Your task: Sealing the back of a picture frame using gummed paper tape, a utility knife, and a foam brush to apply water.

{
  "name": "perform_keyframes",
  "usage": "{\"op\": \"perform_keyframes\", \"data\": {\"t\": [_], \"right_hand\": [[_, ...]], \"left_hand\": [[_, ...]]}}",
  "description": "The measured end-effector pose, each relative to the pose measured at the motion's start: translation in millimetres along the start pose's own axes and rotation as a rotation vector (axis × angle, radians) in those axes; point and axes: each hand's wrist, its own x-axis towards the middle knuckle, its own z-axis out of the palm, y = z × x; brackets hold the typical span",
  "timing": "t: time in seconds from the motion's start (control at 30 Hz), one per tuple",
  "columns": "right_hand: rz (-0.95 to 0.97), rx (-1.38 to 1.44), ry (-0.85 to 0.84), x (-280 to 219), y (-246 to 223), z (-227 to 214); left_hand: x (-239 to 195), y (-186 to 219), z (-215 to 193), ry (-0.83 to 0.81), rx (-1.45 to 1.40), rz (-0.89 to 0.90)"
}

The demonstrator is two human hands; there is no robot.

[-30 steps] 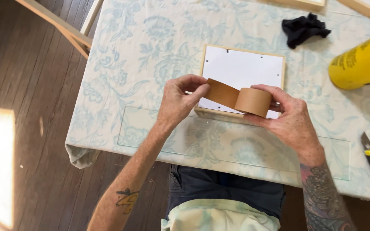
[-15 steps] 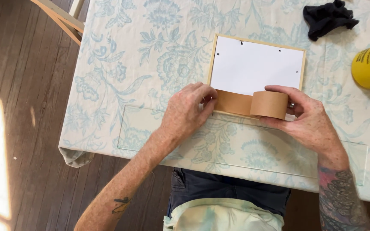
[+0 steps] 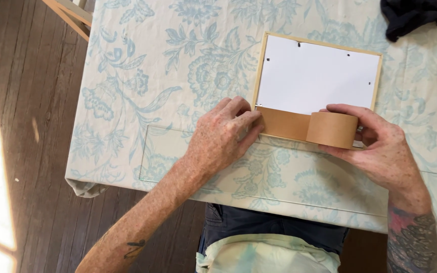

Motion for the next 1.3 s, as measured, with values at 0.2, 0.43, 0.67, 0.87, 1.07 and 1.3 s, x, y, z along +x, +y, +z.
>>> {"op": "perform_keyframes", "data": {"t": [0.2,0.43,0.67,0.87,1.07,1.3], "right_hand": [[0.022,0.032,0.016,0,3,3],[0.085,0.049,0.073,-2,12,2],[0.100,0.222,0.258,-35,62,-36],[0.214,0.384,0.375,-72,106,-62],[0.173,0.314,0.275,-68,74,-59],[-0.058,0.147,0.078,-36,23,-39]], "left_hand": [[-4,-1,1,-0.003,-0.001,0.030],[1,-2,3,-0.012,-0.025,-0.002],[75,-5,7,-0.040,-0.103,0.052],[102,-3,12,-0.190,0.063,0.190],[66,91,2,-0.211,-0.129,0.239],[57,100,-2,-0.248,-0.217,0.162]]}}
